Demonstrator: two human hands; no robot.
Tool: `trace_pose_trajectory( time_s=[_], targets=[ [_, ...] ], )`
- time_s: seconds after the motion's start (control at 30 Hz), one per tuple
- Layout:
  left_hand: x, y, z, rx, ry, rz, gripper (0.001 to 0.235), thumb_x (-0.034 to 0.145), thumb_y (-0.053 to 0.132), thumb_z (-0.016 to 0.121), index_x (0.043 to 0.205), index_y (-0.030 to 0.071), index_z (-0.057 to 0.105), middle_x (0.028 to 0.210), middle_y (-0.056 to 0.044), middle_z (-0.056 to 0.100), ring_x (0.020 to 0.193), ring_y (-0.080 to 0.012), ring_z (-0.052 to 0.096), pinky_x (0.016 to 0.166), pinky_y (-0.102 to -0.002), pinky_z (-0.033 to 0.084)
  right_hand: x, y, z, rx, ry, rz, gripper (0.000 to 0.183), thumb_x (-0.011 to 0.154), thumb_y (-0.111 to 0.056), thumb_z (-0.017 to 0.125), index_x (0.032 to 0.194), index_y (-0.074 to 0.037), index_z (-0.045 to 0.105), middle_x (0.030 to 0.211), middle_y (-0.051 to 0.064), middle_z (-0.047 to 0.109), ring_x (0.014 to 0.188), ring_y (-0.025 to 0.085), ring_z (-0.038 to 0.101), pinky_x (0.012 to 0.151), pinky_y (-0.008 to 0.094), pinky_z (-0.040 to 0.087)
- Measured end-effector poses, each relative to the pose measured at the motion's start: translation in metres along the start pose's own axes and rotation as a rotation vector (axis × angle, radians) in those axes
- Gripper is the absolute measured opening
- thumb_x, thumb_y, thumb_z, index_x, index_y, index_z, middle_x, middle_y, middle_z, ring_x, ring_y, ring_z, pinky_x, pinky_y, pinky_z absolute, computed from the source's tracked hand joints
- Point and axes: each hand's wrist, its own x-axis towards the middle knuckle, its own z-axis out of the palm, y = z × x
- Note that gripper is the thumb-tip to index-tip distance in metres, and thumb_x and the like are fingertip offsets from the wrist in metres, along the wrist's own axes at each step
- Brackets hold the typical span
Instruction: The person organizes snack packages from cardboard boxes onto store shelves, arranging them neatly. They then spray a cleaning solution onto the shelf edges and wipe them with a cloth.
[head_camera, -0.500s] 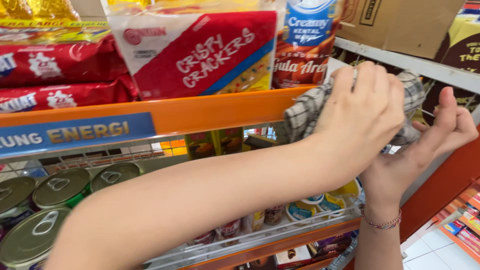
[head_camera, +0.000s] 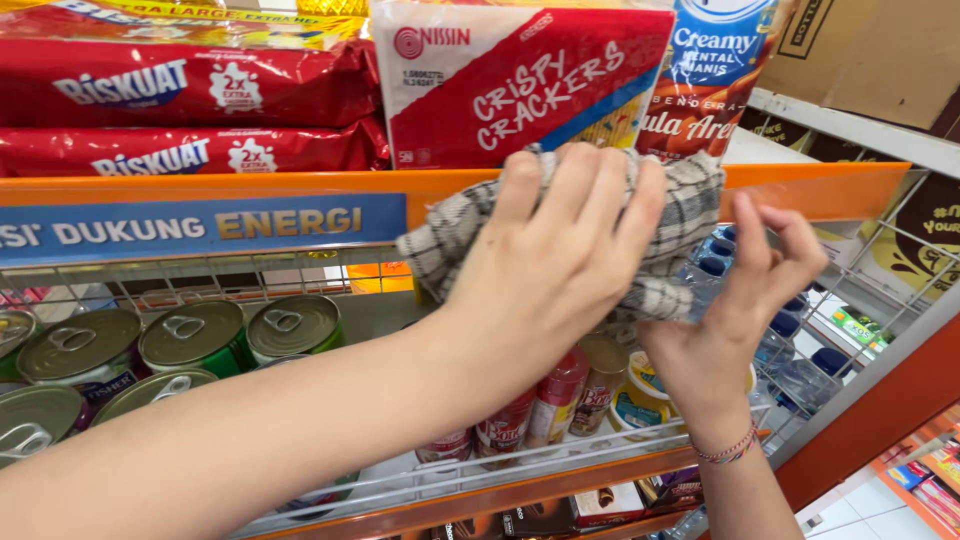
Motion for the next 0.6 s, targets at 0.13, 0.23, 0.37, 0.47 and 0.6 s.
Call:
trace_pose_trajectory(
  time_s=[0.13, 0.23, 0.37, 0.47, 0.6],
  targets=[
    [-0.020, -0.021, -0.010, 0.098, -0.037, 0.061, 0.054, 0.099, 0.023, 0.059, 0.149, 0.003, 0.054, 0.132, -0.014, 0.058, 0.124, -0.0269, 0.054, 0.104, -0.043, 0.040, -0.003, -0.013, 0.006, -0.036, -0.094, 0.025, 0.097, 0.066, 0.003, 0.070, 0.157, -0.009, 0.039, 0.147, 0.018, 0.032, 0.140, 0.037, 0.034, 0.115, 0.044, 0.034],
    [-0.033, -0.032, -0.016, 0.103, -0.043, 0.097, 0.057, 0.103, 0.023, 0.057, 0.156, 0.003, 0.054, 0.151, -0.020, 0.050, 0.137, -0.0309, 0.049, 0.112, -0.046, 0.038, -0.001, -0.023, 0.010, -0.026, -0.136, -0.044, 0.095, 0.070, 0.000, 0.073, 0.158, -0.005, 0.037, 0.163, 0.020, 0.029, 0.151, 0.041, 0.027, 0.124, 0.050, 0.028],
    [-0.048, -0.047, -0.022, 0.017, -0.091, 0.155, 0.054, 0.102, 0.023, 0.057, 0.152, 0.000, 0.061, 0.166, -0.019, 0.039, 0.154, -0.0312, 0.038, 0.124, -0.050, 0.033, -0.003, -0.042, 0.019, -0.075, -0.179, -0.138, 0.087, 0.079, -0.005, 0.077, 0.156, 0.003, 0.036, 0.169, 0.022, 0.026, 0.161, 0.045, 0.020, 0.134, 0.057, 0.021],
    [-0.062, -0.060, -0.030, 0.017, -0.123, 0.175, 0.052, 0.102, 0.022, 0.057, 0.149, 0.000, 0.065, 0.167, -0.017, 0.039, 0.156, -0.0305, 0.036, 0.126, -0.051, 0.029, -0.003, -0.057, 0.025, -0.132, -0.214, -0.205, 0.076, 0.082, -0.007, 0.079, 0.148, 0.006, 0.042, 0.166, 0.025, 0.031, 0.159, 0.044, 0.025, 0.132, 0.059, 0.020],
    [-0.084, -0.083, -0.047, 0.045, -0.168, 0.163, 0.050, 0.097, 0.021, 0.058, 0.143, 0.003, 0.067, 0.164, -0.016, 0.042, 0.153, -0.0288, 0.038, 0.123, -0.051, 0.030, -0.001, -0.080, 0.032, -0.173, -0.250, -0.281, 0.073, 0.087, -0.009, 0.079, 0.149, 0.010, 0.046, 0.162, 0.026, 0.038, 0.155, 0.042, 0.032, 0.129, 0.058, 0.019]
  ],
)
